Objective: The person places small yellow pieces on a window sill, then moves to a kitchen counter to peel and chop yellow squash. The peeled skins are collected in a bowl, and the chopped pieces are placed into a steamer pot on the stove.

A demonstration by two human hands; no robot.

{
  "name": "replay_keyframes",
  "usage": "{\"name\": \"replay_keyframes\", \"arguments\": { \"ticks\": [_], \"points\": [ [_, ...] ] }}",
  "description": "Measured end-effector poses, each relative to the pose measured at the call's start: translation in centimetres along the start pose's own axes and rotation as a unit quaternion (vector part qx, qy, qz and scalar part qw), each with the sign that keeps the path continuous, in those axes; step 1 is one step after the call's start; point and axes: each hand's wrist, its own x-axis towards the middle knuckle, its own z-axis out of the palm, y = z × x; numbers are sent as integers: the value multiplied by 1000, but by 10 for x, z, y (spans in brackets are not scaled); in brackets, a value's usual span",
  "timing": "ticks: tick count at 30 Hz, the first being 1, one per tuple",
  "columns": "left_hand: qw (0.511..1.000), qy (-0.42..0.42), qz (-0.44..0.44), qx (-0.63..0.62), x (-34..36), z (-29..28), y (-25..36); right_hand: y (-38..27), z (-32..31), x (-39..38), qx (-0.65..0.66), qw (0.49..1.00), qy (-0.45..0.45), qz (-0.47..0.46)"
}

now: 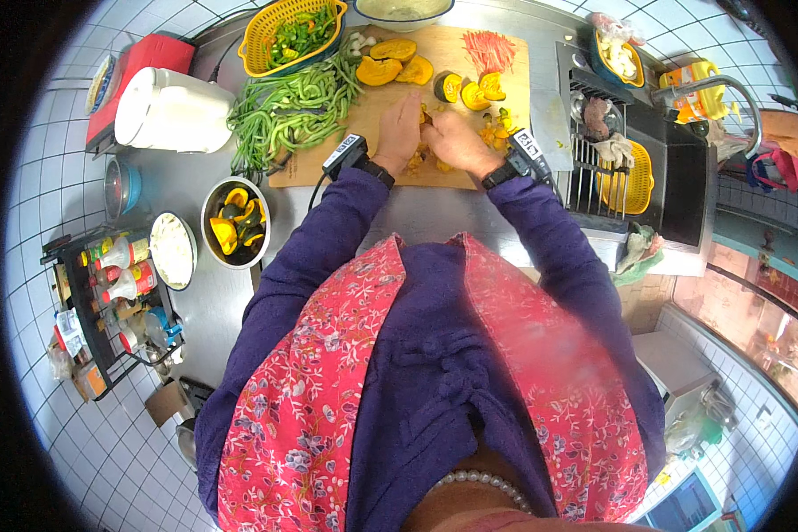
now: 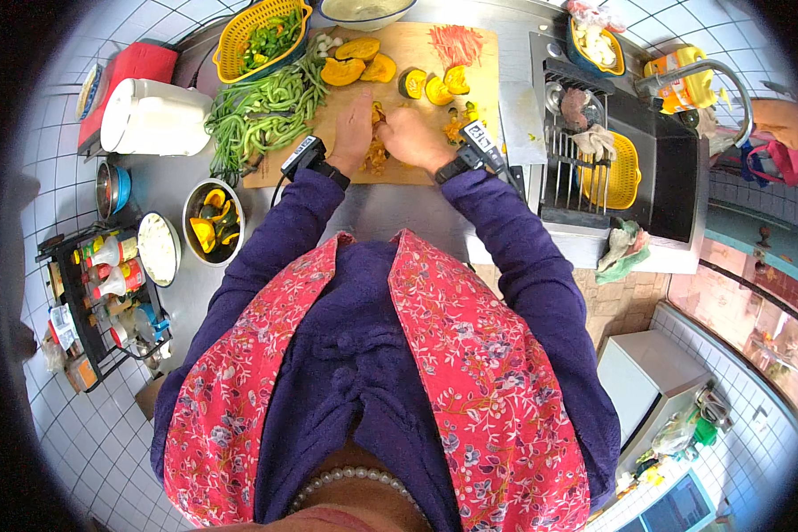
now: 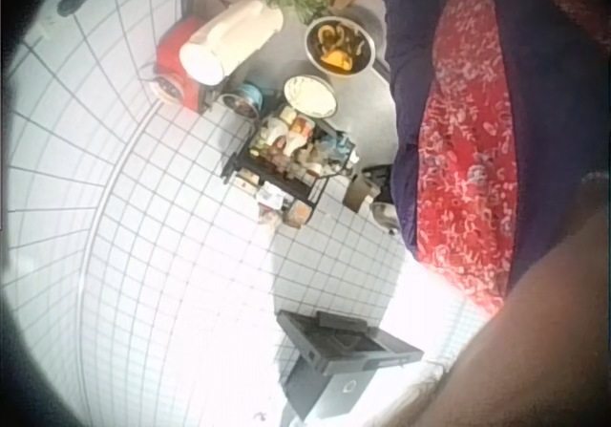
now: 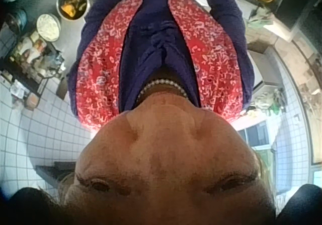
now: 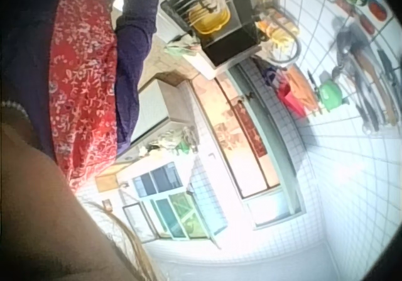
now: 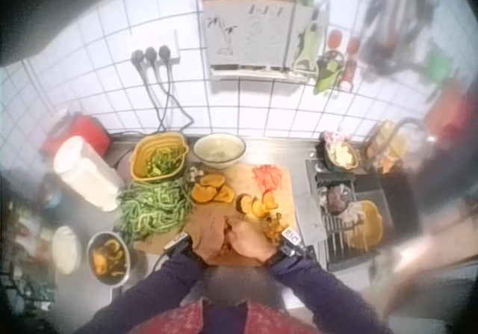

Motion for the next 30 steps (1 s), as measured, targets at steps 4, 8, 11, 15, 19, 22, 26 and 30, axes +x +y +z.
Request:
{"name": "replay_keyframes", "arguments": {
  "ticks": [4, 8, 11, 15, 19, 22, 26, 30],
  "points": [
    [994, -95, -51, 4, 9, -15, -7, -1, -13, -3, 116, 992, -47, -2],
    [986, -159, -48, 24, 24, -25, -16, -9, -24, -11, 247, 951, -129, 133],
    [972, -181, -132, -72, 33, -25, -23, -17, -18, -14, 400, 885, -164, 172],
    [846, -137, -388, -338, 38, -26, -25, -6, -11, -17, 545, 811, -171, 125],
    [786, -278, -377, -404, 35, -30, -21, 26, -20, -23, 474, 859, -92, 169],
    [982, -89, -157, 55, 29, -23, -24, 42, -18, -24, 238, 950, -4, 201],
    [990, -84, -112, 15, 26, -26, -29, 32, 1, -18, 11, 989, 136, 49],
    [871, -157, -284, -369, 25, -45, -25, 2, 3, -15, -59, 987, 148, 12]
  ]
}}
